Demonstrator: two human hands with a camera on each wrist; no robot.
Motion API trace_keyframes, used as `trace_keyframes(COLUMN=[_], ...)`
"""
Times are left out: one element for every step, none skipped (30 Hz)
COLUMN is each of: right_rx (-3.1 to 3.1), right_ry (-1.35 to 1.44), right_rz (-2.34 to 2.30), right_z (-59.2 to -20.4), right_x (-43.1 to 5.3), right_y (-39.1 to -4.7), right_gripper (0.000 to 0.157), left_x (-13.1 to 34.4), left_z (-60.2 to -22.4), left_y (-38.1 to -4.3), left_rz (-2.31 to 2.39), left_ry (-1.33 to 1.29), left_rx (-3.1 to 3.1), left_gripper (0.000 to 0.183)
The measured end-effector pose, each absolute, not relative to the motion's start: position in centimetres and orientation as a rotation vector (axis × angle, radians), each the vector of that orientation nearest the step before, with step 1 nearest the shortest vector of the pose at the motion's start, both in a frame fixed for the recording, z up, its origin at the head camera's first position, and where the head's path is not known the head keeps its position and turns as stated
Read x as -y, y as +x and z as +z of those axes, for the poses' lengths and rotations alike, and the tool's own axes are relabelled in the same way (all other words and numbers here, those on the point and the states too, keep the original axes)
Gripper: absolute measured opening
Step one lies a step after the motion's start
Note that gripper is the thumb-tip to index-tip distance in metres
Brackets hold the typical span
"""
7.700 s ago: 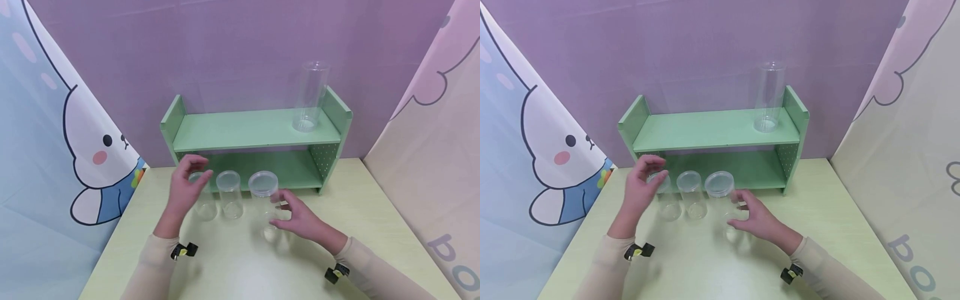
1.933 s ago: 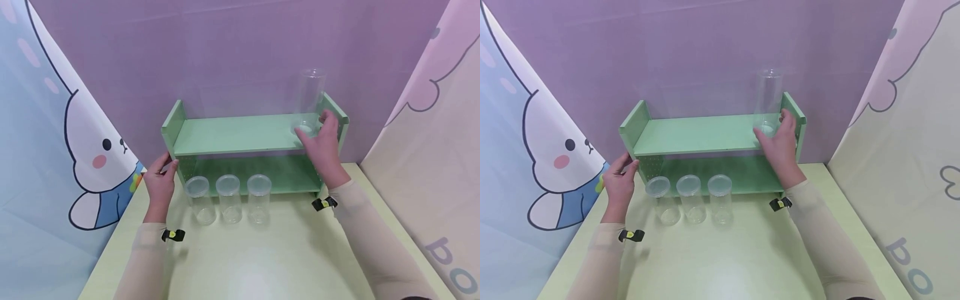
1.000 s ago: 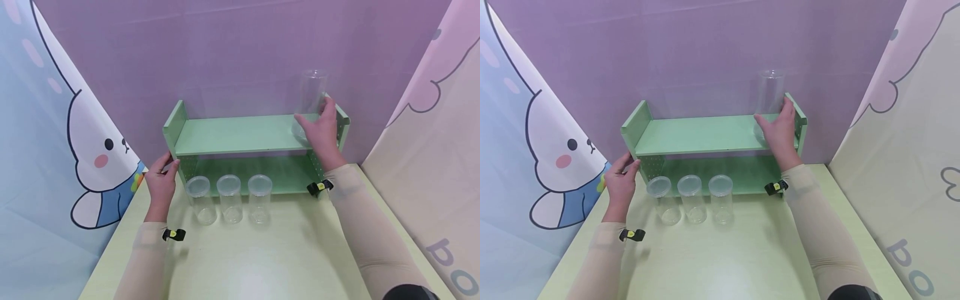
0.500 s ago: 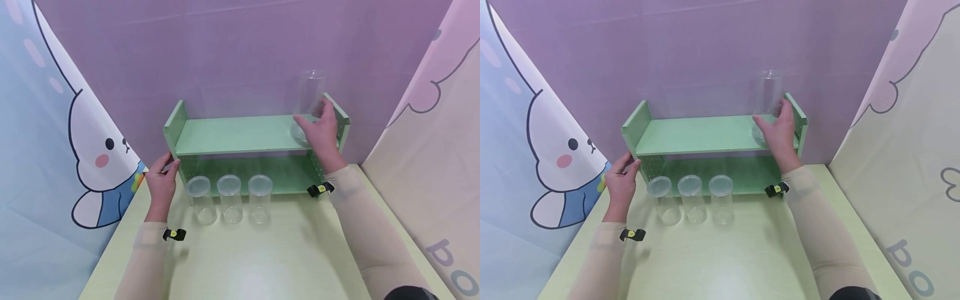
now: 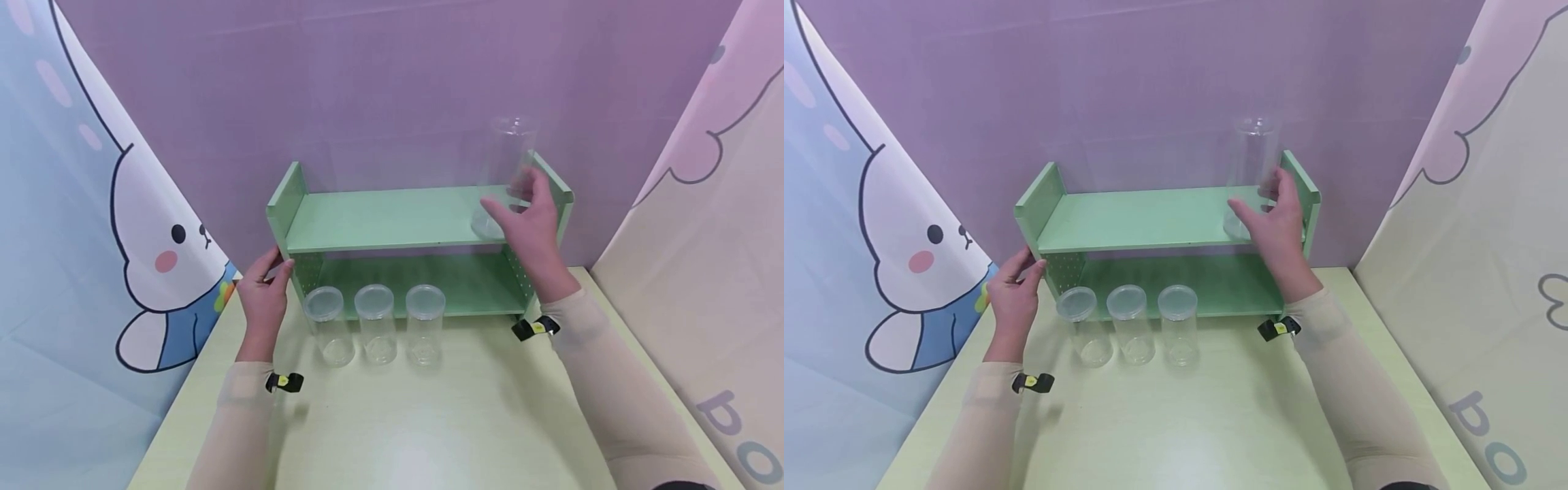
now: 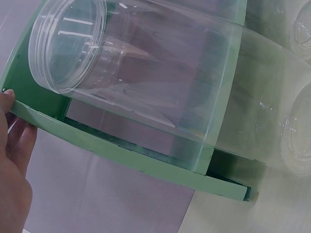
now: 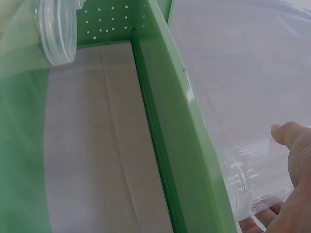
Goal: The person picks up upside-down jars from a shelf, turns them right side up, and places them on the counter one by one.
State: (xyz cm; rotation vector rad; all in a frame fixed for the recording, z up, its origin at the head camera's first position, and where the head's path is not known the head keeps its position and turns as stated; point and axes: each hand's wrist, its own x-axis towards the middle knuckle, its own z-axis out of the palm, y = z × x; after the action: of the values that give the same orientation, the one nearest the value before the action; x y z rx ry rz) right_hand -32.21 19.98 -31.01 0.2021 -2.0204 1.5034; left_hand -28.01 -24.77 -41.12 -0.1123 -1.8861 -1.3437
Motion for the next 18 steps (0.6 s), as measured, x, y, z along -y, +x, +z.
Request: trace_keyframes(right_rx=[2.019, 2.017, 2.018, 2.02, 2.021, 2.02, 2.018, 2.013, 2.007, 1.998, 1.991, 1.984, 1.98, 1.977, 1.978, 1.981, 1.986, 1.981], right_ry=[0.21, 0.219, 0.23, 0.237, 0.247, 0.256, 0.267, 0.282, 0.297, 0.315, 0.333, 0.35, 0.367, 0.382, 0.394, 0.405, 0.413, 0.429], right_rz=[1.513, 1.522, 1.526, 1.529, 1.529, 1.528, 1.527, 1.526, 1.526, 1.526, 1.524, 1.526, 1.527, 1.527, 1.528, 1.524, 1.52, 1.524], right_z=[-31.1, -31.2, -31.2, -31.2, -31.2, -31.2, -31.2, -31.2, -31.2, -31.2, -31.3, -31.3, -31.4, -31.6, -31.7, -31.9, -32.1, -32.3], right_x=[-20.0, -20.0, -19.9, -19.9, -19.8, -19.8, -19.7, -19.7, -19.6, -19.6, -19.6, -19.6, -19.6, -19.6, -19.7, -19.7, -19.8, -19.9], right_y=[-32.0, -31.7, -31.5, -31.2, -31.0, -30.7, -30.4, -30.0, -29.7, -29.4, -29.1, -28.7, -28.4, -28.1, -27.8, -27.5, -27.2, -26.9], right_gripper=[0.085, 0.083, 0.082, 0.081, 0.081, 0.081, 0.081, 0.081, 0.081, 0.081, 0.081, 0.081, 0.081, 0.082, 0.082, 0.082, 0.083, 0.083], left_x=[24.8, 24.8, 24.9, 25.0, 25.1, 25.1, 25.2, 25.3, 25.3, 25.4, 25.4, 25.4, 25.4, 25.4, 25.4, 25.4, 25.4, 25.4], left_z=[-41.2, -41.2, -41.2, -41.3, -41.3, -41.3, -41.3, -41.4, -41.4, -41.4, -41.4, -41.4, -41.4, -41.4, -41.4, -41.4, -41.4, -41.3], left_y=[-28.0, -28.0, -28.0, -28.0, -28.0, -28.0, -28.0, -28.0, -28.0, -28.0, -28.0, -28.0, -28.0, -28.0, -28.0, -28.0, -27.9, -27.9], left_rz=[-1.347, -1.352, -1.356, -1.359, -1.362, -1.364, -1.366, -1.368, -1.368, -1.368, -1.368, -1.369, -1.371, -1.372, -1.374, -1.374, -1.377, -1.377], left_ry=[-0.115, -0.12, -0.125, -0.128, -0.132, -0.136, -0.137, -0.138, -0.139, -0.14, -0.142, -0.143, -0.145, -0.144, -0.144, -0.142, -0.141, -0.139], left_rx=[1.884, 1.879, 1.872, 1.867, 1.862, 1.857, 1.854, 1.851, 1.85, 1.85, 1.848, 1.848, 1.846, 1.846, 1.846, 1.846, 1.846, 1.849], left_gripper=[0.037, 0.037, 0.037, 0.038, 0.038, 0.038, 0.038, 0.038, 0.038, 0.038, 0.038, 0.039, 0.039, 0.039, 0.039, 0.039, 0.039, 0.039])
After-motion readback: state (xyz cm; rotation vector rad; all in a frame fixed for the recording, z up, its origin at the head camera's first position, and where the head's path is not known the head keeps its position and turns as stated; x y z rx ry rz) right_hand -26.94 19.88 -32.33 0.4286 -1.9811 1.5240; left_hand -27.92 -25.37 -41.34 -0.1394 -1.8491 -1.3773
